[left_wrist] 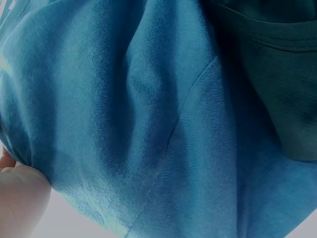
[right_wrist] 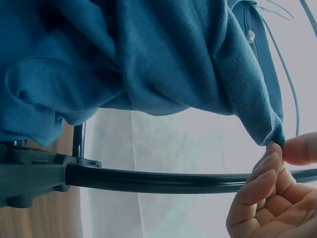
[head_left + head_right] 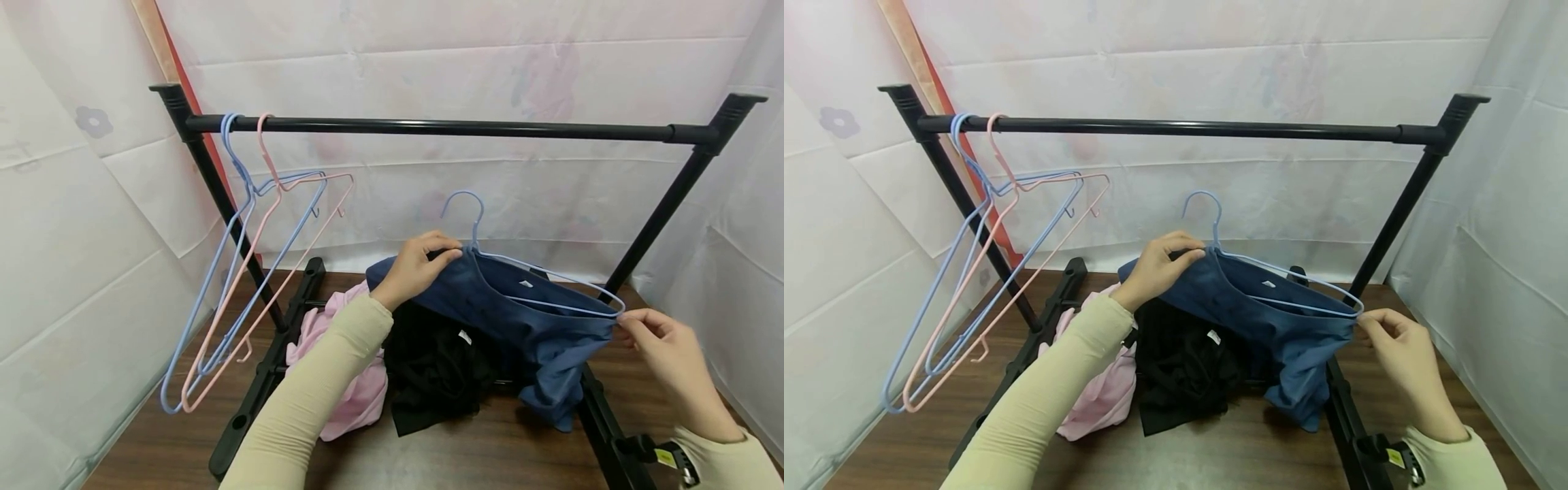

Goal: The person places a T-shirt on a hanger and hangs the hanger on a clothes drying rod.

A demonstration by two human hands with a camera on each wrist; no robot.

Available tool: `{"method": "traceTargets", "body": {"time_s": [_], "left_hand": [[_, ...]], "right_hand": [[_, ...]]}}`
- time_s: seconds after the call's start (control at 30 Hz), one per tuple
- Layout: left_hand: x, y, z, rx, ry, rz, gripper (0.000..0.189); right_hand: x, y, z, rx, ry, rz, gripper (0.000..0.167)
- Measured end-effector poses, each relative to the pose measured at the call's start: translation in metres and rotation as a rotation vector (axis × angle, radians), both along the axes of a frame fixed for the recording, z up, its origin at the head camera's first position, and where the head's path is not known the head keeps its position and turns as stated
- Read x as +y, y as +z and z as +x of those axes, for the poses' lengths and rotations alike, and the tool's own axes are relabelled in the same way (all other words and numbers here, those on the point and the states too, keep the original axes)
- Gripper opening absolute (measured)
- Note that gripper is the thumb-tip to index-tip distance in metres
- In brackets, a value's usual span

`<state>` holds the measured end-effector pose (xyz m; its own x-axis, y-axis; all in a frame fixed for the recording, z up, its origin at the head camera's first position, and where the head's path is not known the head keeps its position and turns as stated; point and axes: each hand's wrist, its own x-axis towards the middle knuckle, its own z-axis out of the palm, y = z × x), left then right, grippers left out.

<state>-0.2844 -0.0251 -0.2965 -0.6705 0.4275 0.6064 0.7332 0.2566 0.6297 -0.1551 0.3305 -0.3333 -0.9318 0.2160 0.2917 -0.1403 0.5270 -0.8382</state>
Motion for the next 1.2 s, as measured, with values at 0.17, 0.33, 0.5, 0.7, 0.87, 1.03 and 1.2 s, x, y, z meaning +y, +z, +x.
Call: {"method": "traceTargets", "body": {"time_s": [0.17,0.33,0.5,0.7,0.87,1.03,1.2], "left_hand": [[0.000,-0.001,0.000,0.001,-0.003,0.003,0.021],[0.000,-0.002,-0.001,0.001,-0.004,-0.002,0.021],[0.000,-0.002,-0.001,0.000,-0.005,-0.002,0.021],[-0.001,-0.001,-0.001,-0.011,0.007,0.004,0.022],[-0.002,0.001,0.000,-0.006,0.010,0.003,0.023],[-0.001,0.001,-0.001,0.016,-0.004,-0.013,0.021],[-0.001,0.001,-0.001,0.012,-0.016,-0.012,0.021]], "right_hand": [[0.001,0.002,0.000,0.023,-0.017,-0.021,0.019],[0.001,0.005,0.000,0.047,-0.016,-0.059,0.020],[0.001,0.010,0.000,0.047,-0.018,-0.074,0.021],[0.001,0.017,-0.001,0.081,-0.031,-0.006,0.019],[0.000,0.025,-0.001,0.098,-0.031,0.012,0.020],[-0.003,0.032,-0.002,0.090,-0.024,0.012,0.017],[-0.008,0.036,-0.005,0.119,-0.010,0.044,0.014]]}}
